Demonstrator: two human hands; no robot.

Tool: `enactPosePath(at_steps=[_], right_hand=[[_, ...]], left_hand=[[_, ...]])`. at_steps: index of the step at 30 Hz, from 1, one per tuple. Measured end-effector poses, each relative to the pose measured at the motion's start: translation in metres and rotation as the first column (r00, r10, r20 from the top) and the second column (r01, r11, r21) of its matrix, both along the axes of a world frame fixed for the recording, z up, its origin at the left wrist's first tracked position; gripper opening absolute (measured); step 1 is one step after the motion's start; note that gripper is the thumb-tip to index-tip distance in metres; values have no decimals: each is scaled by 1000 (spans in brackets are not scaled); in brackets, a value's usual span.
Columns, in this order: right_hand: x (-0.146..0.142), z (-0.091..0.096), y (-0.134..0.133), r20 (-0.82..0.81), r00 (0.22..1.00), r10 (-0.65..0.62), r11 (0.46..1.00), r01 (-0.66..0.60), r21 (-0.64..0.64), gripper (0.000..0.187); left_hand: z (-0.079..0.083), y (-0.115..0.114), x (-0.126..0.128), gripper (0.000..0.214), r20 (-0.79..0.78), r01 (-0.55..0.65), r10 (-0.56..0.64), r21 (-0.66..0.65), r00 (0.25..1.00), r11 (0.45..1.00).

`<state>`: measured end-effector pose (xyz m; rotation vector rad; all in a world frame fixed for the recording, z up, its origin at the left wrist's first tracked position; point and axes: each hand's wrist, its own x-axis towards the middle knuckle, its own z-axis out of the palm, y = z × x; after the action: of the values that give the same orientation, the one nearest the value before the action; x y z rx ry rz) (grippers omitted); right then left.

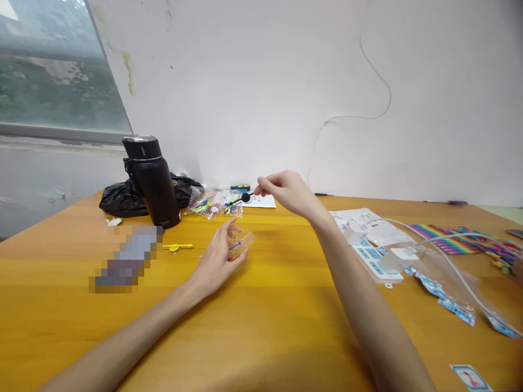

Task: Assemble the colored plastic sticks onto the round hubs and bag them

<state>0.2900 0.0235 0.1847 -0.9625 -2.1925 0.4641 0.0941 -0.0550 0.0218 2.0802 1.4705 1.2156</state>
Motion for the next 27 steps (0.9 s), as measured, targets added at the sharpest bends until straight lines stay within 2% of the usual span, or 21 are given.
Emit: enactPosePath(at_steps=[3, 6, 8, 11, 13, 15, 17, 20, 24, 27], right_hand=[[19, 14, -5, 39, 999, -24, 1000, 25, -18, 41], [27, 18, -8, 122, 993, 4, 999, 2, -50, 40], [24, 14, -8, 176, 983, 48, 996, -33, -86, 40], [6, -2, -8, 206, 964, 167, 977, -134, -163, 38], [-10, -15, -7, 215, 922, 321, 932, -267, -245, 34], [-23, -26, -5, 257, 840, 479, 859, -387, -336, 30], [-29, -32, -4, 293, 781, 552, 816, -434, -381, 28], [-24, -29, -2, 257, 812, 524, 835, -430, -343, 29], [-18, -23, -3, 150, 905, 398, 907, -363, -215, 33], [-30, -31, -8, 157, 935, 317, 947, -304, -103, 28]], left_hand=[[2, 0, 1, 66, 65, 5, -8, 35, 998, 999], [5, -1, 3, 67, 97, 2, -7, 58, 995, 998], [7, -3, 4, 67, 117, 1, -8, 65, 993, 998], [6, -3, 4, 66, 135, 8, -17, 68, 991, 998], [6, -3, 3, 67, 127, 6, -15, 71, 992, 997], [5, -2, 3, 68, 118, 4, -13, 74, 993, 997], [5, -2, 3, 68, 114, 4, -13, 80, 993, 997], [7, -3, 3, 66, 97, -5, -4, 90, 995, 996], [9, -5, 5, 59, 4, 9, -10, 74, 1000, 997], [7, -7, 5, 56, -124, 20, -13, 59, 992, 998]])
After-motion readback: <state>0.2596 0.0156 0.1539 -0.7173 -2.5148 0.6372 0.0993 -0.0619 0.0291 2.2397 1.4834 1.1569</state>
